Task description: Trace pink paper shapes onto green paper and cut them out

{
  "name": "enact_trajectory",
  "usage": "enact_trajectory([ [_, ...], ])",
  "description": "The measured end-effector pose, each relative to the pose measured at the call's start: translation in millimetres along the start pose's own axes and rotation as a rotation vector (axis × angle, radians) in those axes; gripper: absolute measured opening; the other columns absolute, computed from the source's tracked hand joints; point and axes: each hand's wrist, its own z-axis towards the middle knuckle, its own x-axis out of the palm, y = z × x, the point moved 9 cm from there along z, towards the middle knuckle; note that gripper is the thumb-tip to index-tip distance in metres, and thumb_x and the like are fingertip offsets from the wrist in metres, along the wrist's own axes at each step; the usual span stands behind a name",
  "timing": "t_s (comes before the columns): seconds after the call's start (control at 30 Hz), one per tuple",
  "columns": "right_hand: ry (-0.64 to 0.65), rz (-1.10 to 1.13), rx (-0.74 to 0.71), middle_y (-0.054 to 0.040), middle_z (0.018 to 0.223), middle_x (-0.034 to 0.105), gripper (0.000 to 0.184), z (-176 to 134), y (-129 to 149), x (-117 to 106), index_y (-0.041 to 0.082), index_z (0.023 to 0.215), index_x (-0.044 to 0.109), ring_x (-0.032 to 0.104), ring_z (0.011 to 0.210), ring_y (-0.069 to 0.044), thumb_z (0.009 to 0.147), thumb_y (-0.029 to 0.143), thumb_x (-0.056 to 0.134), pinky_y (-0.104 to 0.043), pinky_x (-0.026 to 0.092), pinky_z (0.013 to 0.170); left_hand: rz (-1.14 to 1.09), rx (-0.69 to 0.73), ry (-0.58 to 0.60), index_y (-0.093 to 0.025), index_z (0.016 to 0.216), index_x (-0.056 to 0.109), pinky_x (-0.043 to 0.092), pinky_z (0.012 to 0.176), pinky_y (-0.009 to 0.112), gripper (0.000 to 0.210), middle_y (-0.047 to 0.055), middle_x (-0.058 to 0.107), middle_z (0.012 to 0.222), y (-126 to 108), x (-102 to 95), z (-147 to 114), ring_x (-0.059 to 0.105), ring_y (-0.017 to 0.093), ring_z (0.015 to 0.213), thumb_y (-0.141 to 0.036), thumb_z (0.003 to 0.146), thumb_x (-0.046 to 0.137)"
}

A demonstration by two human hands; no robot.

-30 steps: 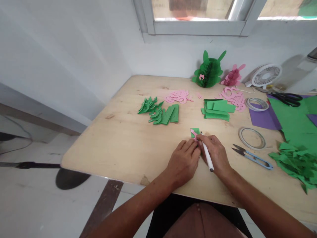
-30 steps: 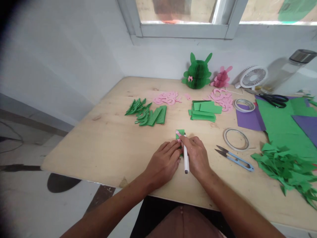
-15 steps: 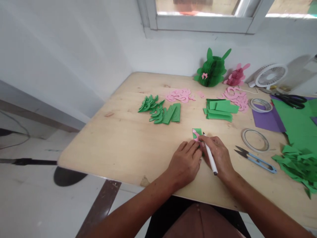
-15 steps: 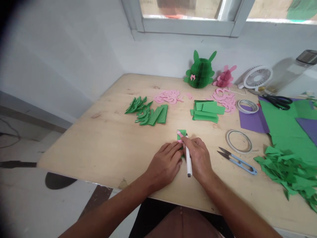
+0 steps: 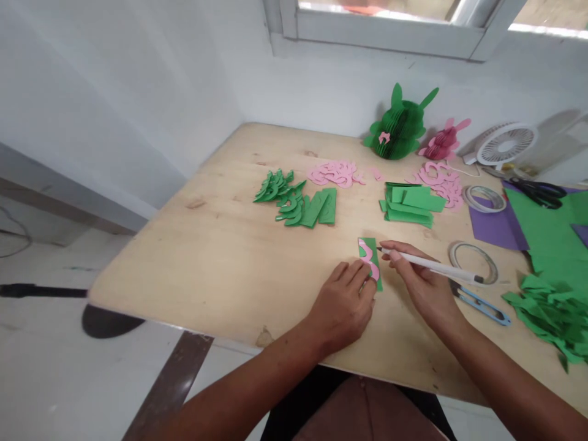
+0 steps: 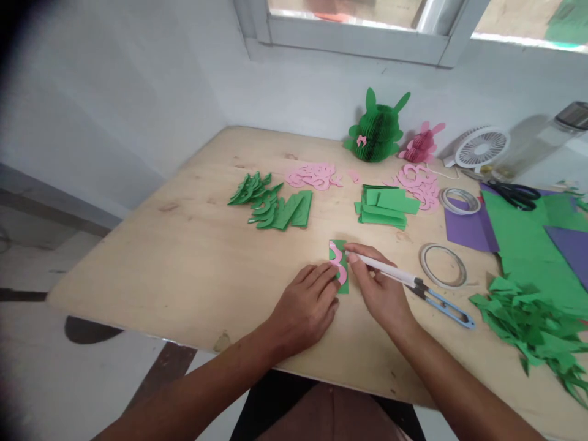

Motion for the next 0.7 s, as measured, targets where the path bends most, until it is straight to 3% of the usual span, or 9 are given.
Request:
enact_trajectory([
  [0.23, -0.022, 0.215, 0.094, -0.0022, 0.069, 0.066, 0.020, 11, -15, 24, 0.018, 0.085, 0.058, 0.064, 0.065, -0.017, 0.081, 0.037, 0.062, -0.027, 0.049, 0.056, -0.011, -0.011, -0.031, -0.006, 0.116, 0.056, 0.039, 0.101, 0.044, 0.034, 0.019, 0.058, 0.125, 1, -2.5, 1, 0.051, 0.028, 0.120, -0.022, 0.089, 0.045],
  [0.7, -0.027, 0.016, 0.010, 0.0021, 0.059, 0.057, 0.012, 14, -12, 22, 0.020, 0.077, 0.055, 0.053, 0.050, -0.012, 0.083, 0.030, 0.056, -0.023, 0.043, 0.046, -0.025, -0.037, 0.006, -0.007, 0.118, 0.056, 0.037, 0.105, 0.045, 0.034, 0.019, 0.056, 0.130, 3, 1.5, -1, 0.048, 0.027, 0.125, -0.021, 0.089, 0.045],
])
